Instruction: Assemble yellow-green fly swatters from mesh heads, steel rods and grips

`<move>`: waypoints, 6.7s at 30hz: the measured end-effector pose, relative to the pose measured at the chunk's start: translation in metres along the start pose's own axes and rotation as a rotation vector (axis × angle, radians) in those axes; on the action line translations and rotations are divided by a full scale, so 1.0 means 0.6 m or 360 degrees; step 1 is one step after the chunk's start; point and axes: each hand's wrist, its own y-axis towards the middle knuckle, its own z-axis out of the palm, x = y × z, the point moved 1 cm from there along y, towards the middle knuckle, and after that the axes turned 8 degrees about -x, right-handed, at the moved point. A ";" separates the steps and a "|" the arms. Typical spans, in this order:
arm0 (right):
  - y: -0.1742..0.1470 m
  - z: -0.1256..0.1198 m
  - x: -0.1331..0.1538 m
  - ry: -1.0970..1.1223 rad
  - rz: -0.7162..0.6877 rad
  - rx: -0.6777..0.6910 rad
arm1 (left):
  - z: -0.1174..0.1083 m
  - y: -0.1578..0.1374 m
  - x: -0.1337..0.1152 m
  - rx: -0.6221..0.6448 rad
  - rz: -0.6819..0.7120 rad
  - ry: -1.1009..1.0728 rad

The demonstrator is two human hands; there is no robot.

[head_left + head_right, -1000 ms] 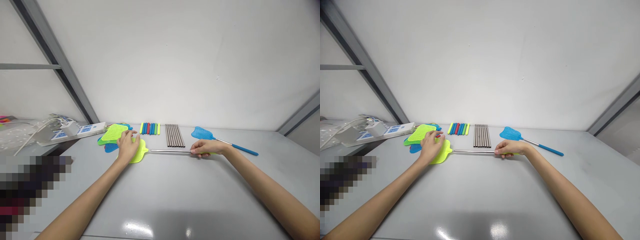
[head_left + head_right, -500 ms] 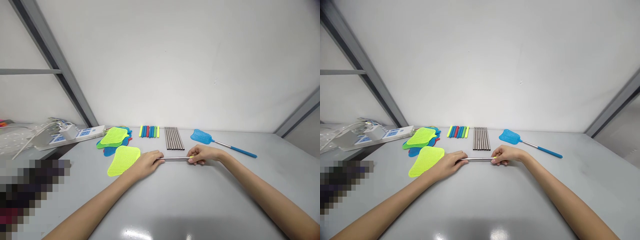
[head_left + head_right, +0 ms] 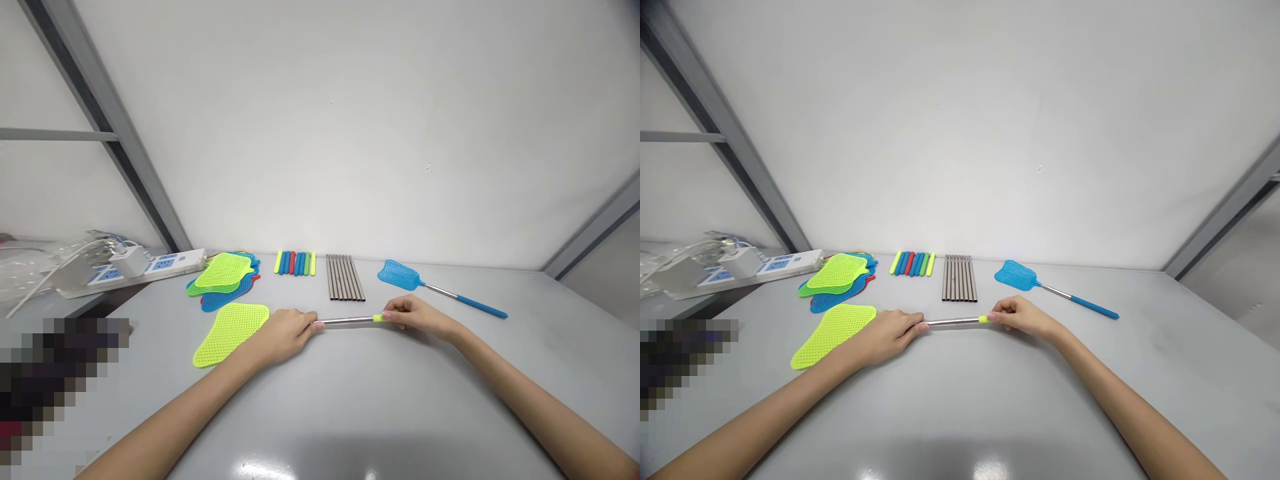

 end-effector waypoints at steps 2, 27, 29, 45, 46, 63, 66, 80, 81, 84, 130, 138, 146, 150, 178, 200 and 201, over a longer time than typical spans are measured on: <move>-0.003 0.006 0.002 -0.0026 -0.0053 -0.0007 | -0.001 -0.003 0.001 0.0006 0.0017 0.0004; -0.019 0.017 -0.009 0.0506 0.0244 0.0091 | 0.017 -0.022 -0.031 -0.0123 -0.0058 0.0187; -0.021 0.015 -0.009 0.0546 0.0262 0.0134 | 0.015 -0.022 -0.034 -0.0119 -0.0039 0.0199; -0.020 0.013 -0.013 0.0745 0.0551 0.0319 | 0.008 -0.024 -0.042 -0.0169 -0.0003 0.0328; -0.020 0.014 -0.013 0.0732 0.0545 0.0307 | 0.008 -0.023 -0.042 -0.0163 -0.0007 0.0324; -0.033 0.016 0.025 -0.0507 -0.0245 -0.0208 | 0.003 -0.013 -0.032 0.0051 -0.0018 0.0049; -0.032 0.025 0.021 -0.0489 -0.0225 -0.0154 | 0.008 -0.017 -0.033 0.0032 0.0000 0.0097; -0.039 0.032 0.018 0.0078 0.0270 0.0338 | 0.015 -0.022 -0.049 -0.0031 0.0096 0.0238; -0.040 0.032 0.018 0.0089 0.0301 0.0359 | 0.015 -0.021 -0.049 -0.0033 0.0092 0.0237; -0.039 0.032 0.016 -0.0013 0.0286 0.0315 | 0.013 -0.019 -0.050 -0.0053 0.0074 0.0190; -0.061 0.070 0.031 0.0367 0.0531 0.0688 | 0.026 -0.038 -0.117 0.0111 0.0248 0.0263; -0.059 0.068 0.031 0.0471 0.0490 0.0727 | 0.030 -0.034 -0.117 0.0062 0.0255 0.0232; -0.052 0.056 0.035 0.0222 0.0302 0.0770 | 0.006 -0.031 -0.111 0.0079 0.0162 -0.0037; -0.048 0.045 0.033 0.0031 0.0209 0.0630 | -0.001 -0.028 -0.097 0.0073 0.0013 -0.0029; -0.054 0.058 0.023 0.0563 0.0644 0.0954 | 0.027 -0.045 -0.097 -0.0106 0.0169 0.0190; -0.051 0.064 0.028 0.0544 0.0472 0.0789 | 0.008 -0.036 -0.107 -0.0052 0.0081 0.0092; -0.051 0.064 0.029 0.0519 0.0471 0.0784 | 0.007 -0.036 -0.108 -0.0052 0.0081 0.0087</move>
